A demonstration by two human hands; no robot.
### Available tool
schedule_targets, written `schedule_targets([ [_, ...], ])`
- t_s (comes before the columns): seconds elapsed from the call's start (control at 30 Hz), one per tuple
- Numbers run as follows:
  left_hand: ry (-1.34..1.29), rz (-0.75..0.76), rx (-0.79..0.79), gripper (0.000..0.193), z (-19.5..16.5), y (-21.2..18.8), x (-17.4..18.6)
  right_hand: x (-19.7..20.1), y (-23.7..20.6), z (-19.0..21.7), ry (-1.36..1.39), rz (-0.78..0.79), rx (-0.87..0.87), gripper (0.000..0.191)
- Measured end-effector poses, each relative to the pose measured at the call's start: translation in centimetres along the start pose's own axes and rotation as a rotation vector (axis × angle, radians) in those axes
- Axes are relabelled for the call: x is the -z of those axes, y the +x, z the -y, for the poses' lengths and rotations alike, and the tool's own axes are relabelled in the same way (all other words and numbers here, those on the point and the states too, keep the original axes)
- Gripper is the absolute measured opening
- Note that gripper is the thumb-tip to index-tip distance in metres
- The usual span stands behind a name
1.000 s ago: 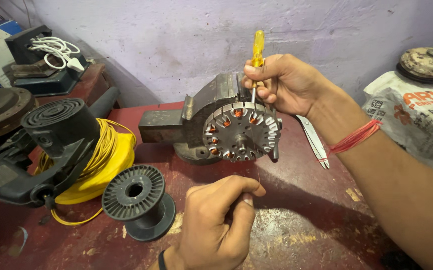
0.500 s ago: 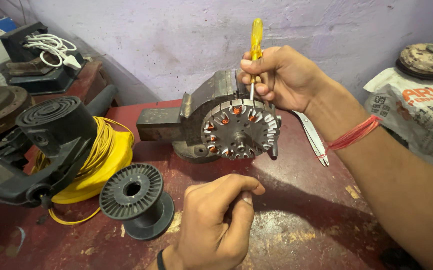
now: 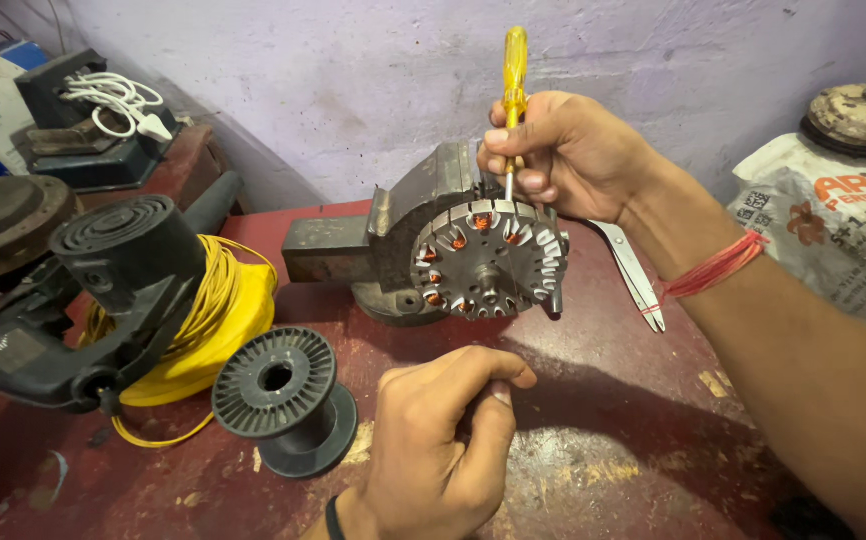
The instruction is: The person winds copper wire around the slots of a motor armature held in a bench vise. They use a yellow-handled screwdriver to press the wire into the slots and rotate the armature to access different positions. The person continues winding and adjusting the wire throughout the clip.
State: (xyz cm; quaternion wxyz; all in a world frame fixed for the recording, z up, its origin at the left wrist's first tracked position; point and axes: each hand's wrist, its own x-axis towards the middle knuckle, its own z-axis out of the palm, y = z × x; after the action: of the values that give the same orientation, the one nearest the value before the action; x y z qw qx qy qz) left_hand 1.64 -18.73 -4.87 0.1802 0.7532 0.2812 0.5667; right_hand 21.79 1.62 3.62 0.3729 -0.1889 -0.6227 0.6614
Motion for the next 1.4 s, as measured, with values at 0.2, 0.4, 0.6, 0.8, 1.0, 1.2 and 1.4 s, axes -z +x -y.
schedule_targets([
  [0.2,-0.022,-0.011,0.005,0.013,-0.1,0.0,-0.1,1.0,0.1,-0.8,0.218,-0.067,0.059,0.008],
  [0.4,-0.019,-0.007,0.005,0.013,-0.1,0.0,0.0,2.0,-0.2,-0.9,0.234,-0.016,0.003,0.004],
  [0.6,-0.022,0.004,0.032,0.013,-0.2,0.0,0.0,2.1,-0.4,-0.7,0.218,0.019,-0.029,0.009],
  [0.8,-0.023,-0.002,0.022,0.013,-0.2,0.0,0.0,2.2,-0.5,-0.7,0.207,0.026,-0.039,0.012],
  [1.0,-0.035,-0.008,0.018,0.013,-0.4,0.1,-0.1,2.3,-0.5,-0.6,0.225,0.095,-0.066,0.007],
  [1.2,-0.024,0.002,0.034,0.012,-0.3,0.0,0.0,2.3,-0.5,-0.5,0.179,0.034,-0.077,0.006],
  [1.4,-0.016,-0.008,0.029,0.013,-0.1,0.0,-0.3,2.0,-0.6,-0.7,0.149,0.021,-0.042,0.008],
])
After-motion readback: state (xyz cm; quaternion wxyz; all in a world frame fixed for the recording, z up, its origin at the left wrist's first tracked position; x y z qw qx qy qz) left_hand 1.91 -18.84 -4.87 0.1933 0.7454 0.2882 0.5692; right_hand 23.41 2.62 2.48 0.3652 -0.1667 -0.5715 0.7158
